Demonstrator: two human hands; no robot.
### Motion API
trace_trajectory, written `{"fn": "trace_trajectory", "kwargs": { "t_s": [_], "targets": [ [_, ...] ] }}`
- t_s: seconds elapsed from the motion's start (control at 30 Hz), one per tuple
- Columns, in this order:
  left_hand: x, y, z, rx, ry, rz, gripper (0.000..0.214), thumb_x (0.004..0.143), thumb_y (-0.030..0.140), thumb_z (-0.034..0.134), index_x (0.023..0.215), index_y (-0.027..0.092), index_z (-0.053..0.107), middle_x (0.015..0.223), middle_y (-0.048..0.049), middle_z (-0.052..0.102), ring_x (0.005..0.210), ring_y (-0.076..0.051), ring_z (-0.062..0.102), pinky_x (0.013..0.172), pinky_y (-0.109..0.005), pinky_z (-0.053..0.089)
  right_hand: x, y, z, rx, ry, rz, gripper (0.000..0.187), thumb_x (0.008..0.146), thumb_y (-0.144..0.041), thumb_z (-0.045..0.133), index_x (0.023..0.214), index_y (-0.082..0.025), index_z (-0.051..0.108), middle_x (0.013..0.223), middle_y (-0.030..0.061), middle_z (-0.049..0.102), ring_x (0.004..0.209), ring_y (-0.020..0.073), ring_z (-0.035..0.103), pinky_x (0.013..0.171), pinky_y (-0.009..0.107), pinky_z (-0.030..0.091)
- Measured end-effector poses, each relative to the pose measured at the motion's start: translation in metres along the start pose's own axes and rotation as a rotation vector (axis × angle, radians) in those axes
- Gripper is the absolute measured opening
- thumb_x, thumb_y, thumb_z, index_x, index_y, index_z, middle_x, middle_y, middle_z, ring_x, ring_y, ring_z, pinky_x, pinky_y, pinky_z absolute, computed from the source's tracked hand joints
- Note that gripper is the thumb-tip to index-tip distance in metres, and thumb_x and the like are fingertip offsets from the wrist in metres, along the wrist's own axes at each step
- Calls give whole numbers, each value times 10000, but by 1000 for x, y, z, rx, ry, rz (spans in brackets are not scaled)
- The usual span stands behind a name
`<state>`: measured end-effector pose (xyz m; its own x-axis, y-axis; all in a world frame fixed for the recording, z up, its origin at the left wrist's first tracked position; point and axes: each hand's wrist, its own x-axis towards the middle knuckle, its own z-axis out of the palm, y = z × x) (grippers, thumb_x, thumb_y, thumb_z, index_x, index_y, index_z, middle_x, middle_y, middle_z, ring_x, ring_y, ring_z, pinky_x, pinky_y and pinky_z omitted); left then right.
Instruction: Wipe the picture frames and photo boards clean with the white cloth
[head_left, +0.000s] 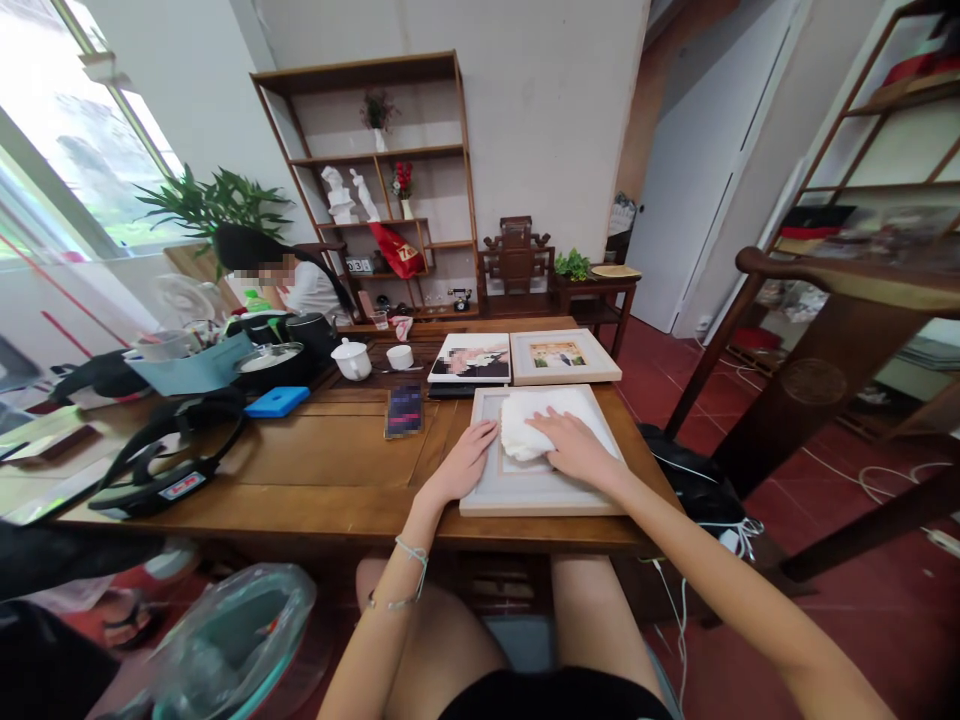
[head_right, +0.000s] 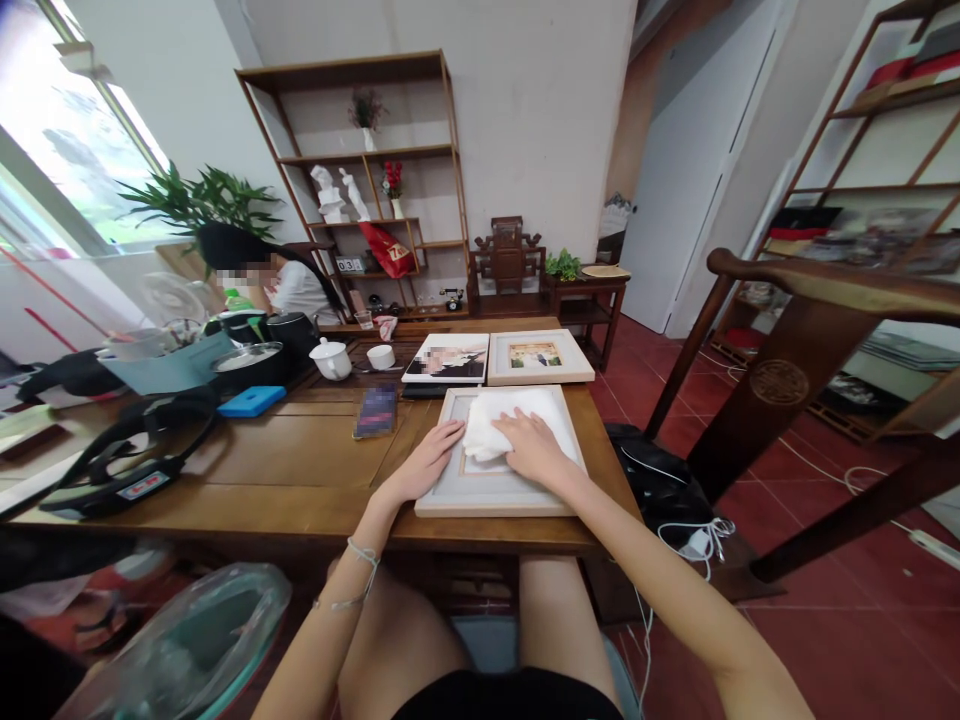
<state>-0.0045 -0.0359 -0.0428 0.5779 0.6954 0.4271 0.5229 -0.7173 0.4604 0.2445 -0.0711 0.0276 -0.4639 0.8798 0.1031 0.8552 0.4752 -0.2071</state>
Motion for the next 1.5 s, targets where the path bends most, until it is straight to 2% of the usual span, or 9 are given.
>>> {"fn": "trace_trajectory", "kwargs": {
  "t_s": [0.17,0.37,0.53,0.63,0.77,0.97,1.1,1.27,1.5],
  "targets": [
    [-1,-1,1,-3,-3,4,537,914,105,368,1437,214,422,1493,-108,424,1411,-245,337,1184,-536,273,-1,-9,2,-26,-16,8,707,718,-18,463,1419,-110,450,1482,145,431,1404,333,307,1130,497,245],
    [1,3,1,-13,6,11,481,923,129,372,1384,202,489,1467,-107,455,1399,-247,356,1183,-522,292,-43,-46,1,-108,-80,-73,720,684,-47,505,1401,-97,458,1451,187,458,1369,380,347,1077,537,303],
    [2,6,0,-24,7,-6,457,934,148,360,1365,184,509,1466,-117,457,1399,-240,359,1187,-501,289,-56,-49,-15,-42,-131,-149,671,695,-43,470,1353,-160,525,1409,125,527,1341,337,411,1037,485,371],
    [1,4,1,-32,14,-23,456,937,153,363,1370,162,503,1468,-131,454,1403,-242,358,1191,-497,277,-45,-38,-24,-121,-164,-45,641,705,-32,471,1330,-144,552,1408,127,527,1364,355,373,1070,510,333],
    [1,1,4,-40,33,-34,444,949,179,371,1375,154,495,1464,-143,458,1398,-246,370,1186,-511,274,-26,-34,-26,-250,-136,112,471,762,-80,504,1214,-65,634,1360,221,543,1365,433,331,1086,597,265],
    [1,0,5,-61,62,-37,388,969,213,375,1313,182,551,1446,-129,483,1382,-231,397,1172,-471,321,-26,-81,-7,-158,-93,-147,502,757,-166,572,1236,-25,613,1456,236,428,1389,366,325,1121,467,309],
    [2,2,4,-57,59,-37,383,966,203,379,1304,187,558,1436,-124,496,1376,-229,407,1174,-476,317,-42,-97,-4,-108,-104,-229,588,727,-76,528,1309,7,538,1477,255,384,1389,361,330,1101,503,343],
    [1,1,4,-41,42,-44,437,943,144,360,1348,154,523,1459,-136,468,1391,-232,388,1182,-482,300,-57,-65,-18,-84,-185,-137,691,696,6,479,1384,-49,480,1482,194,406,1387,375,327,1082,572,344],
    [0,-1,3,-20,11,-55,496,915,107,360,1394,157,478,1482,-131,444,1404,-236,371,1189,-497,276,-64,12,-26,34,-178,-137,695,691,-19,464,1362,-188,539,1465,63,458,1389,258,360,1133,455,303]
  ]
}}
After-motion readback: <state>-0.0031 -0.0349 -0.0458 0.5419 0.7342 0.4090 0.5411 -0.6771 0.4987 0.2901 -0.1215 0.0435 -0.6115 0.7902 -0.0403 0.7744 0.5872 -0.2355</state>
